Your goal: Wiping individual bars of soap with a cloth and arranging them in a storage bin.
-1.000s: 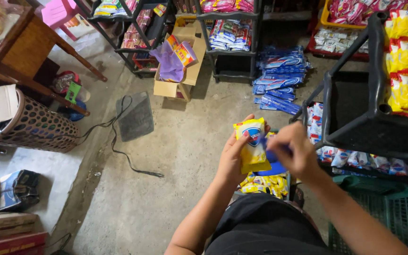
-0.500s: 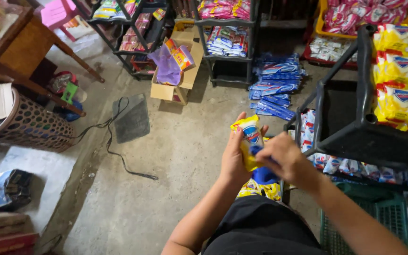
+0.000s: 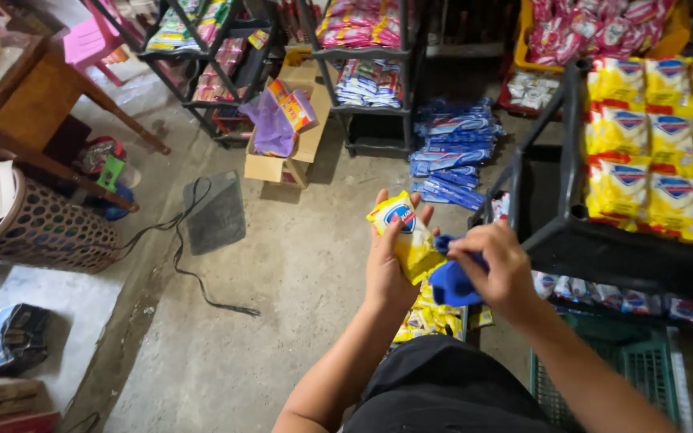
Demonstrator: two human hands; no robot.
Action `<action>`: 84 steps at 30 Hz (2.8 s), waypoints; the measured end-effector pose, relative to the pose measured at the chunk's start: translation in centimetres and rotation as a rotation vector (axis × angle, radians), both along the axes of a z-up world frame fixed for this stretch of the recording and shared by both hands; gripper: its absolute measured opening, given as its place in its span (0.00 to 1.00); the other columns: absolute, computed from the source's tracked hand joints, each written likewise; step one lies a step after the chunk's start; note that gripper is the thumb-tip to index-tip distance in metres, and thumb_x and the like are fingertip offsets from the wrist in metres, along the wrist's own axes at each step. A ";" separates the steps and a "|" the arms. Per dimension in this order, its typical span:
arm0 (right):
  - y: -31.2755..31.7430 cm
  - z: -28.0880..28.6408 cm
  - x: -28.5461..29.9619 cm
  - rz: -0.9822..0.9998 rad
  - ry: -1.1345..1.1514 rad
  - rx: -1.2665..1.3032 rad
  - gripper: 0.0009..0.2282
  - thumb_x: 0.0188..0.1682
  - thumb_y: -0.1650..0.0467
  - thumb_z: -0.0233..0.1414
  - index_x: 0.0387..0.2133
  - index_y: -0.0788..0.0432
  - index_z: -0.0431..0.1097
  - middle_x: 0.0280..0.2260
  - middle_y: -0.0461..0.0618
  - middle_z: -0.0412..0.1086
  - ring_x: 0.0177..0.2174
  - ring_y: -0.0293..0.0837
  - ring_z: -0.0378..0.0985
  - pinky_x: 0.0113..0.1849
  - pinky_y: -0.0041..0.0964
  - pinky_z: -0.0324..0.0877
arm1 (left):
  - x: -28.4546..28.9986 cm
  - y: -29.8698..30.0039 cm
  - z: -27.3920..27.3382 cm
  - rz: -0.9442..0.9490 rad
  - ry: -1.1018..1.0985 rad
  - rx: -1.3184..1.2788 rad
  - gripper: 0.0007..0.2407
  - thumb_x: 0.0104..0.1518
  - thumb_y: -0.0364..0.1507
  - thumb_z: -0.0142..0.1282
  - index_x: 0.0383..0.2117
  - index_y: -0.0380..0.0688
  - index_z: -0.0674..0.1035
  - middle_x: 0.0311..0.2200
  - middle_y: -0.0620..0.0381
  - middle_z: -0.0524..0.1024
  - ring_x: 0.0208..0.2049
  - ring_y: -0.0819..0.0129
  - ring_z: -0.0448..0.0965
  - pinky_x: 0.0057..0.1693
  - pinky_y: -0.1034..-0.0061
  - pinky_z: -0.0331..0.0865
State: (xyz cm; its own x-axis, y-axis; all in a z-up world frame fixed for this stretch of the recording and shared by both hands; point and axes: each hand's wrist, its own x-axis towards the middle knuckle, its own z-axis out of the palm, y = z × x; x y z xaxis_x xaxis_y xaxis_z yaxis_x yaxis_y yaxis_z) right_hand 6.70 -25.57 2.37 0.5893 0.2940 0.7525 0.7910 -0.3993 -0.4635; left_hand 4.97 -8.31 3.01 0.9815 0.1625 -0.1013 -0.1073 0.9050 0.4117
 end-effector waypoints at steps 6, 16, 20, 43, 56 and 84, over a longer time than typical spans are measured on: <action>0.8 1.8 -1.2 0.130 -0.119 -0.031 0.06 0.53 0.68 0.54 0.36 0.49 0.80 0.35 0.44 0.75 0.34 0.47 0.72 0.47 0.39 0.71 | 0.0 -2.8 -0.3 -0.120 -0.003 -0.059 0.25 0.67 0.29 0.48 0.70 0.64 0.56 0.65 0.42 0.64 0.58 0.38 0.73 0.51 0.49 0.77; -1.0 4.5 -0.2 0.132 -0.142 -0.097 0.05 0.47 0.67 0.62 0.35 0.50 0.79 0.34 0.46 0.74 0.34 0.48 0.74 0.43 0.41 0.72 | 0.6 -4.5 -1.5 -0.312 0.000 -0.081 0.29 0.66 0.55 0.37 0.70 0.59 0.63 0.62 0.45 0.68 0.53 0.49 0.78 0.55 0.57 0.76; -1.4 4.8 2.3 0.038 -0.067 -0.110 0.04 0.52 0.68 0.58 0.36 0.54 0.78 0.34 0.51 0.73 0.35 0.53 0.73 0.42 0.46 0.70 | -0.5 -5.5 1.1 -0.406 0.049 -0.064 0.35 0.61 0.61 0.34 0.68 0.53 0.67 0.57 0.40 0.73 0.50 0.45 0.79 0.55 0.55 0.74; -5.0 2.7 0.4 0.308 0.413 -0.172 0.28 0.38 0.76 0.61 0.56 0.48 0.71 0.57 0.56 0.64 0.37 0.61 0.78 0.43 0.55 0.73 | 1.2 -4.4 -6.0 -0.377 0.199 -0.129 0.21 0.65 0.32 0.50 0.65 0.57 0.68 0.60 0.46 0.73 0.53 0.52 0.80 0.53 0.51 0.76; -4.2 -2.1 0.5 0.088 1.085 0.647 0.09 0.50 0.69 0.61 0.41 0.60 0.76 0.32 0.48 0.77 0.28 0.36 0.77 0.35 0.36 0.74 | 0.2 -5.2 -4.4 -0.424 -0.298 0.088 0.41 0.52 0.43 0.56 0.73 0.40 0.54 0.67 0.34 0.58 0.63 0.43 0.65 0.65 0.49 0.61; -2.9 0.4 4.0 -0.215 0.085 -0.051 0.04 0.54 0.69 0.58 0.33 0.54 0.72 0.32 0.47 0.72 0.35 0.50 0.79 0.41 0.42 0.73 | -0.1 -6.0 1.8 -0.255 0.413 -0.249 0.28 0.55 0.45 0.64 0.51 0.30 0.79 0.50 0.33 0.77 0.51 0.40 0.79 0.60 0.49 0.70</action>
State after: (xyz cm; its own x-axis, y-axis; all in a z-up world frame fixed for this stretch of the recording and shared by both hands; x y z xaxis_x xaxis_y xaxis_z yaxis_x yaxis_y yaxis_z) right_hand 10.70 -28.43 2.77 0.7033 0.1912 0.6847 0.6442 -0.5788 -0.5000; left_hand 4.92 -14.34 4.83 0.8572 -0.1535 -0.4916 0.2535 0.9566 0.1435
